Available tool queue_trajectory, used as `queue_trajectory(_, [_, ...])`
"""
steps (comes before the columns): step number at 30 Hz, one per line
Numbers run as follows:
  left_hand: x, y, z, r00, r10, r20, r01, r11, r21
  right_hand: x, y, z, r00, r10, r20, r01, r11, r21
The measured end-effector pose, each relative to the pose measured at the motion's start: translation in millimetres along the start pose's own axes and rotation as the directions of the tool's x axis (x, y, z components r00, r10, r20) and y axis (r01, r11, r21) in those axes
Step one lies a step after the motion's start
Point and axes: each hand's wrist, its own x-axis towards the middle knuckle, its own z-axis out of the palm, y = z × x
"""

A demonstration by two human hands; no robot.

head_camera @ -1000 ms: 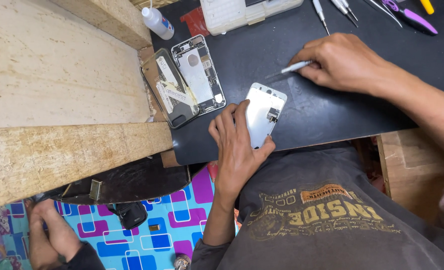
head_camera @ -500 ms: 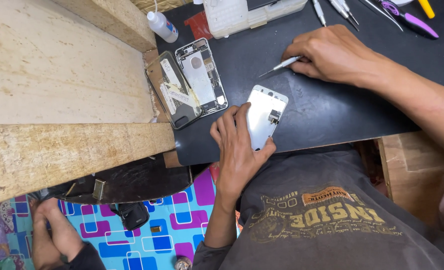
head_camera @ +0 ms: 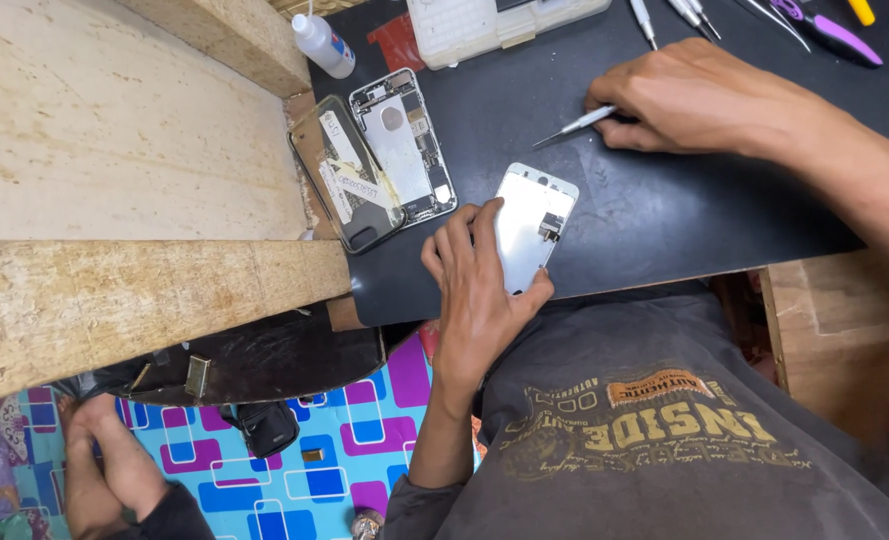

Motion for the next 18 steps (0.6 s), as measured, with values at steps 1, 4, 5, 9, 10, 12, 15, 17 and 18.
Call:
queue_trajectory(1, [-0.7,-0.9,0.0,1.0,0.0,0.008,0.0,1.0,-0.002,-2.1,-0.2,-0.3,1.0,0.004,0.005,-0.004,1.0,0.005])
queue_trajectory(4, [0.4,-0.9,0.9,1.0,0.017,0.009,-0.017,1.0,-0.004,-9.6,1.6,-3.7,1.0,0.013,-0.013,-0.012,1.0,0.014])
queue_trajectory(5, [0.4,-0.6,0.3,1.0,0.012,0.011,-0.012,1.0,-0.004,-10.7,1.0,-4.7,1.0,0.017,-0.015,-0.016,0.999,0.03])
queue_trajectory(9, [-0.1,0.2,-0.6,1.0,0.004,0.009,-0.003,1.0,-0.012,-12.8,3.6,-7.8,0.999,0.036,-0.023,-0.035,0.997,0.064])
queue_trajectory(10, [0.1,1.9,-1.3,1.0,0.002,0.008,-0.002,1.0,-0.011,-12.9,4.6,-7.8,0.999,0.035,-0.023,-0.033,0.997,0.063])
queue_trajectory(12, [-0.8,5.3,-3.5,1.0,0.011,-0.006,-0.011,1.0,0.0,-13.3,5.6,-6.7,0.997,0.036,-0.068,-0.031,0.997,0.072])
queue_trajectory(15, [-0.5,7.7,-1.7,0.999,0.025,-0.039,-0.024,1.0,0.011,-18.0,15.7,-0.7,0.987,0.015,-0.161,0.006,0.992,0.129])
queue_trajectory(17, [0.4,8.2,-3.9,0.998,0.054,-0.021,-0.054,0.999,-0.005,-39.5,21.5,-7.6,0.978,0.103,-0.183,-0.053,0.963,0.263])
queue_trajectory(18, [0.9,8.7,-4.4,0.997,0.078,-0.006,-0.078,0.997,-0.024,-50.8,24.6,-11.2,0.963,0.188,-0.19,-0.101,0.915,0.391])
